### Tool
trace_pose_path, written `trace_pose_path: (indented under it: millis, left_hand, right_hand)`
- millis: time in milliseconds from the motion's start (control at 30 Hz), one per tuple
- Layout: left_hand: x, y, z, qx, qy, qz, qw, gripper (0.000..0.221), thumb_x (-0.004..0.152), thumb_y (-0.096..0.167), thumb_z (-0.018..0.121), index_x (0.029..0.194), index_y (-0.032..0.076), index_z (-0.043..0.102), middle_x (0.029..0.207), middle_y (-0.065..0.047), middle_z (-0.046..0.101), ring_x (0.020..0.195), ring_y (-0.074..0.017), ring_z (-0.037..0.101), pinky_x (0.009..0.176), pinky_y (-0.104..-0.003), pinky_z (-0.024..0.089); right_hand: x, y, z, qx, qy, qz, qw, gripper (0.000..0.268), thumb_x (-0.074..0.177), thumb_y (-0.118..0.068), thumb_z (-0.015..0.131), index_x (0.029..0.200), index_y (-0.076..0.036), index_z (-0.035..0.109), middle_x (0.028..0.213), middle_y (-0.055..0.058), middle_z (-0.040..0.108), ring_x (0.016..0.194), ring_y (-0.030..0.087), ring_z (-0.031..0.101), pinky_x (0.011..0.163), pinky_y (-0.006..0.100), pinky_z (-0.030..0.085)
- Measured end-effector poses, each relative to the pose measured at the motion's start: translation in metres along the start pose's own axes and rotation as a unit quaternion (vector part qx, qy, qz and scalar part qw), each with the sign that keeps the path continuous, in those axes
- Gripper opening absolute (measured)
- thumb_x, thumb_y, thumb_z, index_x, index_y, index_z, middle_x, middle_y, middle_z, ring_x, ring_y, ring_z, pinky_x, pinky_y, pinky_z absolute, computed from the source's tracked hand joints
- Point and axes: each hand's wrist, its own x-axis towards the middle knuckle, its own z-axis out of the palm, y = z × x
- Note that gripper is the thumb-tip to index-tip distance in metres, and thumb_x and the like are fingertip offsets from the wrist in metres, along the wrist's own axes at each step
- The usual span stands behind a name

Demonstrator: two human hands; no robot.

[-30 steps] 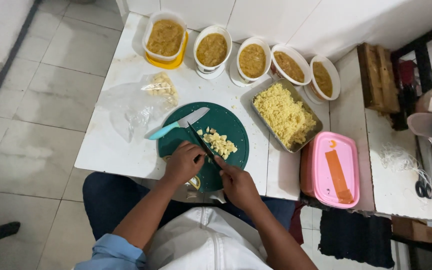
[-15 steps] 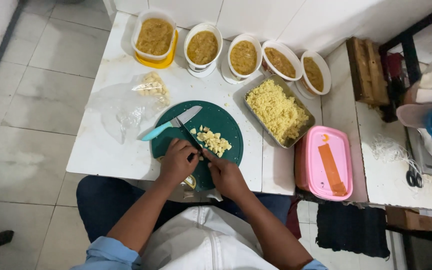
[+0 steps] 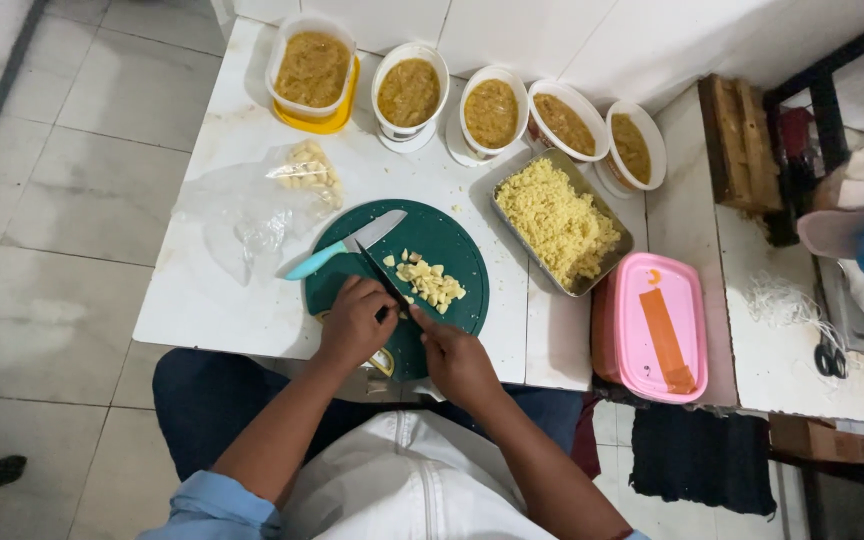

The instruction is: Finely mincing garlic cloves on a cutting board using a kitchen knife in a food preparation area.

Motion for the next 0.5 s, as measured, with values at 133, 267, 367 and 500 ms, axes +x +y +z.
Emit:
trace_pose_path:
  millis: [133, 267, 367, 500]
  left_hand:
    - [0.0, -0.002, 0.003, 0.012, 0.009, -0.006, 1.0, 0.006, 0.09, 0.007, 0.074, 0.085, 0.006, 0.07, 0.085, -0.007, 0.059, 0.086, -0.0252, 0.061, 0.08, -0.041, 0.055]
    - [0.0, 0.001, 0.004, 0.038, 0.013, -0.013, 0.999, 0.006, 0.09, 0.009, 0.072, 0.085, 0.007, 0.068, 0.086, -0.006, 0.056, 0.086, -0.0247, 0.06, 0.079, -0.042, 0.054]
    - [0.0, 0.006, 0.005, 0.053, 0.028, -0.019, 0.998, 0.007, 0.089, 0.009, 0.07, 0.085, 0.008, 0.065, 0.085, -0.005, 0.054, 0.085, -0.024, 0.058, 0.079, -0.04, 0.051]
    - [0.007, 0.016, -0.001, 0.075, 0.048, -0.017, 0.996, 0.008, 0.094, 0.007, 0.063, 0.086, 0.007, 0.064, 0.082, -0.007, 0.05, 0.079, -0.024, 0.054, 0.08, -0.04, 0.046]
  right_hand:
    - [0.015, 0.0, 0.0, -0.02, -0.006, -0.024, 0.999, 0.048, 0.103, -0.013, 0.054, 0.15, -0.022, 0.059, 0.099, 0.029, 0.076, 0.091, 0.052, 0.071, 0.073, 0.056, 0.06]
    - [0.027, 0.009, 0.005, -0.06, -0.015, -0.024, 0.998, 0.046, 0.103, -0.019, 0.055, 0.148, -0.026, 0.061, 0.104, 0.025, 0.077, 0.095, 0.05, 0.072, 0.078, 0.055, 0.061]
    - [0.023, 0.007, -0.003, -0.036, -0.011, -0.033, 0.999, 0.047, 0.103, -0.018, 0.056, 0.149, -0.025, 0.06, 0.097, 0.024, 0.076, 0.088, 0.047, 0.073, 0.072, 0.052, 0.06]
    - [0.019, 0.011, -0.023, -0.011, -0.028, -0.025, 0.999, 0.046, 0.099, -0.014, 0.06, 0.145, -0.022, 0.065, 0.089, 0.024, 0.077, 0.079, 0.045, 0.073, 0.066, 0.051, 0.056]
